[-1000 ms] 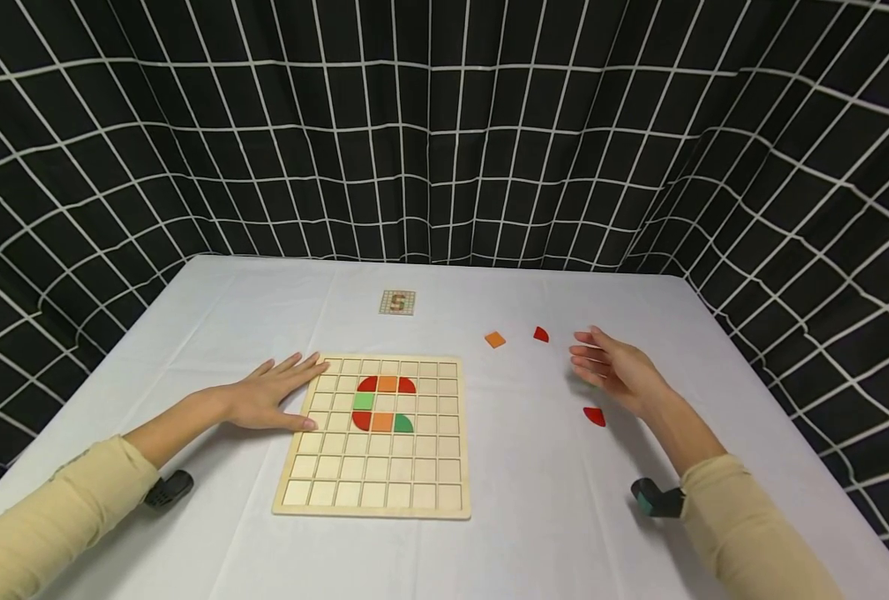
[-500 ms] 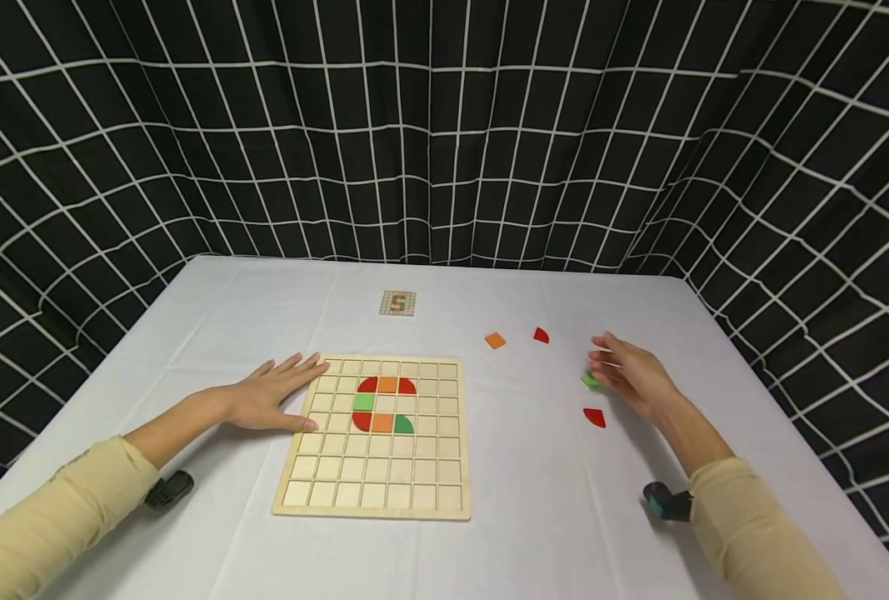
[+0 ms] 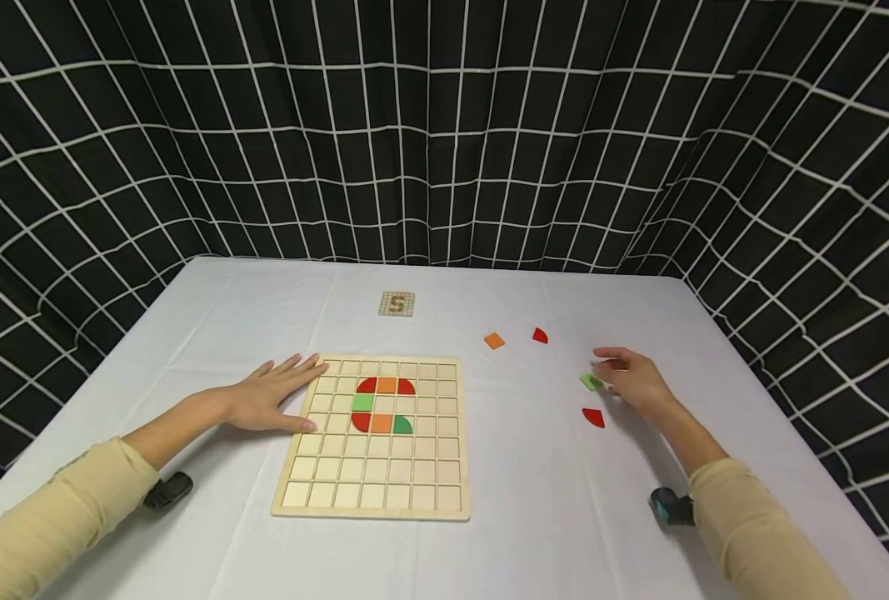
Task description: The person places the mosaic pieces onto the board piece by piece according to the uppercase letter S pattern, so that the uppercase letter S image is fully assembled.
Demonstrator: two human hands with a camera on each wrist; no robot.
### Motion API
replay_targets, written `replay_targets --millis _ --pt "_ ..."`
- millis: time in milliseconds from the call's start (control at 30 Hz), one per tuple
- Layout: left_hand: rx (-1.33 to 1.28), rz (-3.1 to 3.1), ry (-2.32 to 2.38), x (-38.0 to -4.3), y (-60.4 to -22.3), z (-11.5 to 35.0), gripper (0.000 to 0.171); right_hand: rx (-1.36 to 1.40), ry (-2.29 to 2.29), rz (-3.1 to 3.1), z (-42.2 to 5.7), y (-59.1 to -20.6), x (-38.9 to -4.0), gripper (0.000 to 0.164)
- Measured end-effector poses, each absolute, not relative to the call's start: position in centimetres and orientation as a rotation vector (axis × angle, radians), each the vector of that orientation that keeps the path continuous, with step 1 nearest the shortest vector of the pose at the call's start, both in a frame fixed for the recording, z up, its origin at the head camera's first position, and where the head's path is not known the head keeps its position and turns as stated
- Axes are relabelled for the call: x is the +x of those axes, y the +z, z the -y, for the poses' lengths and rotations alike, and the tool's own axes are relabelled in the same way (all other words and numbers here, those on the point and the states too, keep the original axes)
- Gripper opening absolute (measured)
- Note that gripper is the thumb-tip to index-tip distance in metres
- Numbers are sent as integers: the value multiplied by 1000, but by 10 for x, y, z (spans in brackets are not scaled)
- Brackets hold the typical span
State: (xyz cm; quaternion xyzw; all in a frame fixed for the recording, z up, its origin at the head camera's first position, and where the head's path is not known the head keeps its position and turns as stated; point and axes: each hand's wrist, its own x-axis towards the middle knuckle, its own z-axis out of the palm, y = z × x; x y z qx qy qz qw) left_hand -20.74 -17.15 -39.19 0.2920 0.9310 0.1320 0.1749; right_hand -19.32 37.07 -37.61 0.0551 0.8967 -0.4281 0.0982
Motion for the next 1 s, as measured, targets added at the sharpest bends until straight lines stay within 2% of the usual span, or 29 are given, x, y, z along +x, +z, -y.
replay_targets --millis 567,1000 --pt "827 -2637 381 -207 -391 171 100 86 -1038 -2835 -364 -383 -193 48" --pt "832 -2635 374 -207 -391 171 99 34 -992 -2853 -366 -381 -195 49"
